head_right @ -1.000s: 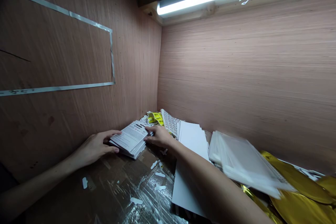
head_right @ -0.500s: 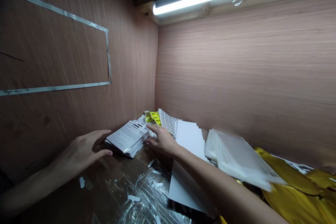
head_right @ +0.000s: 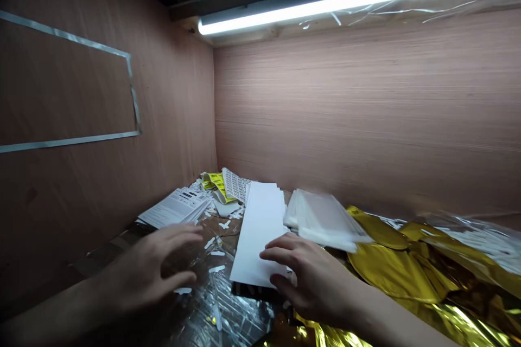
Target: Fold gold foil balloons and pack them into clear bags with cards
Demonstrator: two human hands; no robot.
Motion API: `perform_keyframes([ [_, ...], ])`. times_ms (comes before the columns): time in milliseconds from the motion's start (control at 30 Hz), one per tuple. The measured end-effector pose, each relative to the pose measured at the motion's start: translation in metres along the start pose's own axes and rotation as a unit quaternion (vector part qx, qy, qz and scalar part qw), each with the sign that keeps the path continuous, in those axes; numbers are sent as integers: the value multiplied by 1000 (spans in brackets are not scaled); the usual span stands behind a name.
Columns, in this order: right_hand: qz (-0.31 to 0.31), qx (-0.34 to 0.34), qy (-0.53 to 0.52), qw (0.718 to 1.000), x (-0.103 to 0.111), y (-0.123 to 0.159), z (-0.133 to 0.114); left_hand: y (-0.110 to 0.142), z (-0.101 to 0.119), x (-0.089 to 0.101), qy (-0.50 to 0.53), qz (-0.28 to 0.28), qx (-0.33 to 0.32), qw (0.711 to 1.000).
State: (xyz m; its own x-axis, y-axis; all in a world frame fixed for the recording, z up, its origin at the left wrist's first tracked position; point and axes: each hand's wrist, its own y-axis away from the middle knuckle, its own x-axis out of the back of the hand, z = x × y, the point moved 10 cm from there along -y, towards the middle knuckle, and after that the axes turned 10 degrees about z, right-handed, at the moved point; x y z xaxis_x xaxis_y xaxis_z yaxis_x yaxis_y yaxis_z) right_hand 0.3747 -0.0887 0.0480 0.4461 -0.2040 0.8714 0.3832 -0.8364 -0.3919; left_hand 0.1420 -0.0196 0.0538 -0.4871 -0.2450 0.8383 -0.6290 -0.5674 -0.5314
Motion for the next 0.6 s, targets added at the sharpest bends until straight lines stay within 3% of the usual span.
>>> perform_keyframes([
  [33,-25,-15,-20,999,6,13,-4,0,36,2,70,15,-58,996],
  [100,-93,-56,-55,993,12,41,-9,7,109,8,230,29,-210,950],
  [133,-133,-69,-64,987,12,55,-12,14,139,4,283,-6,-283,916],
  [200,-191,-82,-59,976,12,81,-16,27,178,-15,326,-100,-374,862],
  [267,-207,-76,-38,975,12,99,-17,32,193,-36,326,-165,-388,846],
  [333,-200,-79,-13,977,13,109,-15,31,195,-45,320,-186,-366,854],
  [467,-190,-86,27,978,16,117,-8,27,200,-39,280,-174,-332,884],
  [600,-152,-82,63,983,34,120,-5,31,210,-36,230,-131,-357,896],
])
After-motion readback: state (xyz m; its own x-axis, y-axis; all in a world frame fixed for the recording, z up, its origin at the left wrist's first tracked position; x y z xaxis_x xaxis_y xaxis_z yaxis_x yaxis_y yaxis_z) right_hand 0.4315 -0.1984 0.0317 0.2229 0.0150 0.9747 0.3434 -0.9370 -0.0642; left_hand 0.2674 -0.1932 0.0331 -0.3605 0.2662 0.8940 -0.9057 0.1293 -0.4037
